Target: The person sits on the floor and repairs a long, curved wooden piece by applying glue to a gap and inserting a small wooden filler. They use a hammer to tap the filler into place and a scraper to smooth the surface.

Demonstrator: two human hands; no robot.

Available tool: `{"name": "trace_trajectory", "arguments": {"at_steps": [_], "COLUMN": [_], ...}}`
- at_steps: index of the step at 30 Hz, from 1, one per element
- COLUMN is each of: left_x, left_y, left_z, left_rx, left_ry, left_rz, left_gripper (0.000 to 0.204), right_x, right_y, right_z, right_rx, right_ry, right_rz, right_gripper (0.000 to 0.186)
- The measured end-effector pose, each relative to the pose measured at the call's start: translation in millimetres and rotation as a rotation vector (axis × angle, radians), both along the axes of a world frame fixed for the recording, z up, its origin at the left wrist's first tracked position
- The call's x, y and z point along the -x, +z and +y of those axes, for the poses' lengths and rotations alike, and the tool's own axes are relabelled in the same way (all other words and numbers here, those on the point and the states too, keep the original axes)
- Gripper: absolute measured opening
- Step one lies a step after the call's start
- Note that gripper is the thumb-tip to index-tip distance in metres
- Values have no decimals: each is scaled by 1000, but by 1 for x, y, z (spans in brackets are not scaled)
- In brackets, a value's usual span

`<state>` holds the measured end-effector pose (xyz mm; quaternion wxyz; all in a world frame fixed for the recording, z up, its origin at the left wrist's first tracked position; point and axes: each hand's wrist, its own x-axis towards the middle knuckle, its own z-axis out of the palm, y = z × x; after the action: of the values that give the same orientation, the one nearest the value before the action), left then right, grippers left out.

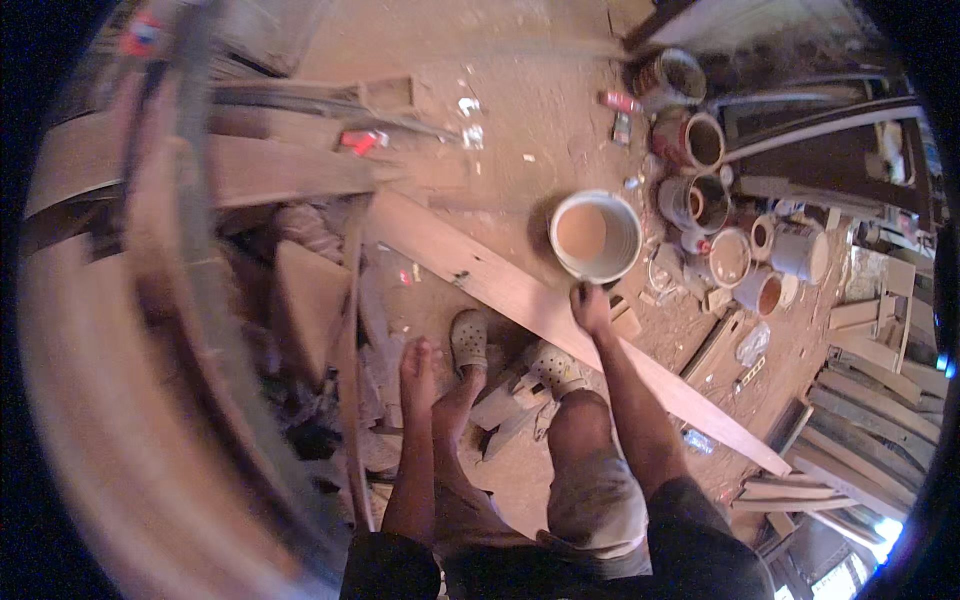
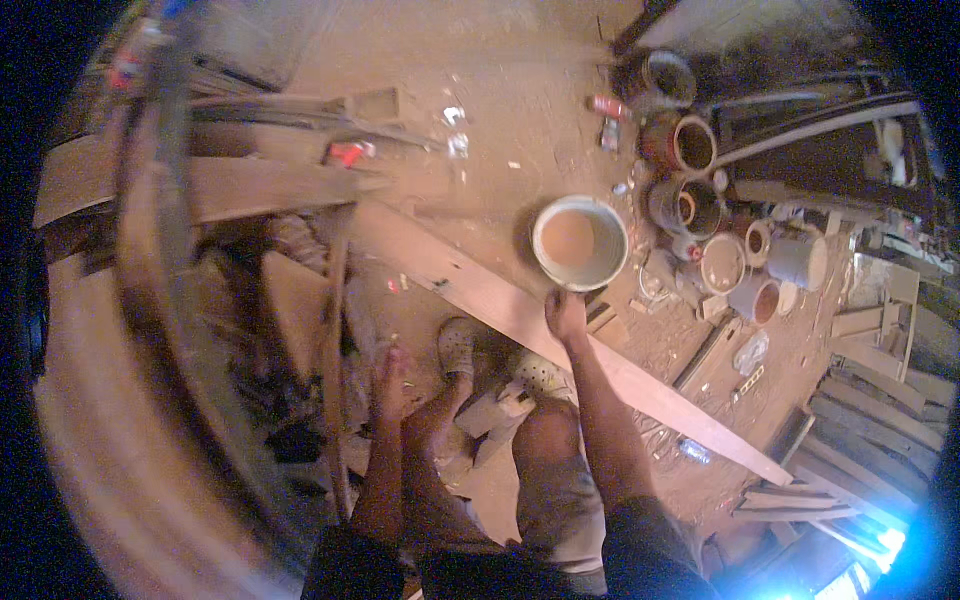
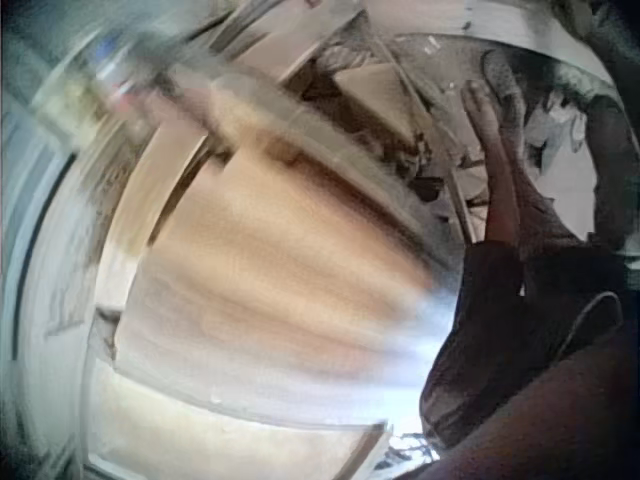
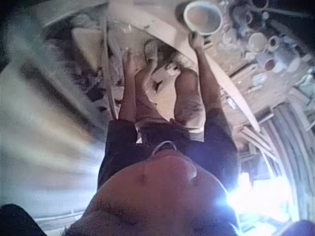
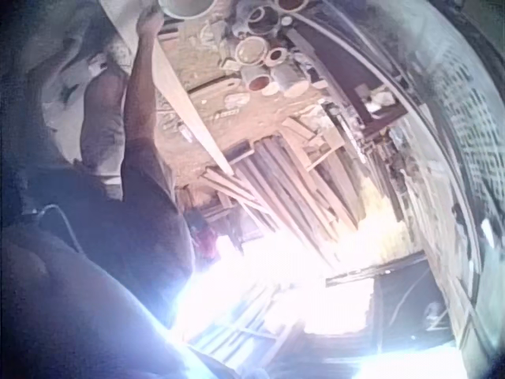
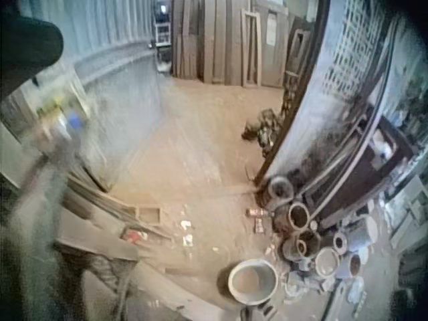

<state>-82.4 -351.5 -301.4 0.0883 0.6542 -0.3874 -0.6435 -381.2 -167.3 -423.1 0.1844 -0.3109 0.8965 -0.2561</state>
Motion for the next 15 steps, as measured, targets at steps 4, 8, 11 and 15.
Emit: {"name": "trace_trajectory", "arguments": {"at_steps": [4,8,11,15], "left_x": [32,19,34,-15], "left_y": [19,4,16,57], "left_z": [-10,-7,-13,16], "left_rx": [401,580,324,381], "left_ry": [-570,-1099,-1082,-981], "left_rz": [-271,-185,-228,-399], "left_gripper": [43,49,47,49], "right_x": [49,110,130,68], "right_y": [-118,-231,-266,-286], "right_z": [-53,-52,-34,-54], "right_rx": [-129,-303,-367,-252], "right_ry": [60,191,52,34], "right_rz": [-150,1,77,-47], "right_gripper": [27,35,43,44]}}
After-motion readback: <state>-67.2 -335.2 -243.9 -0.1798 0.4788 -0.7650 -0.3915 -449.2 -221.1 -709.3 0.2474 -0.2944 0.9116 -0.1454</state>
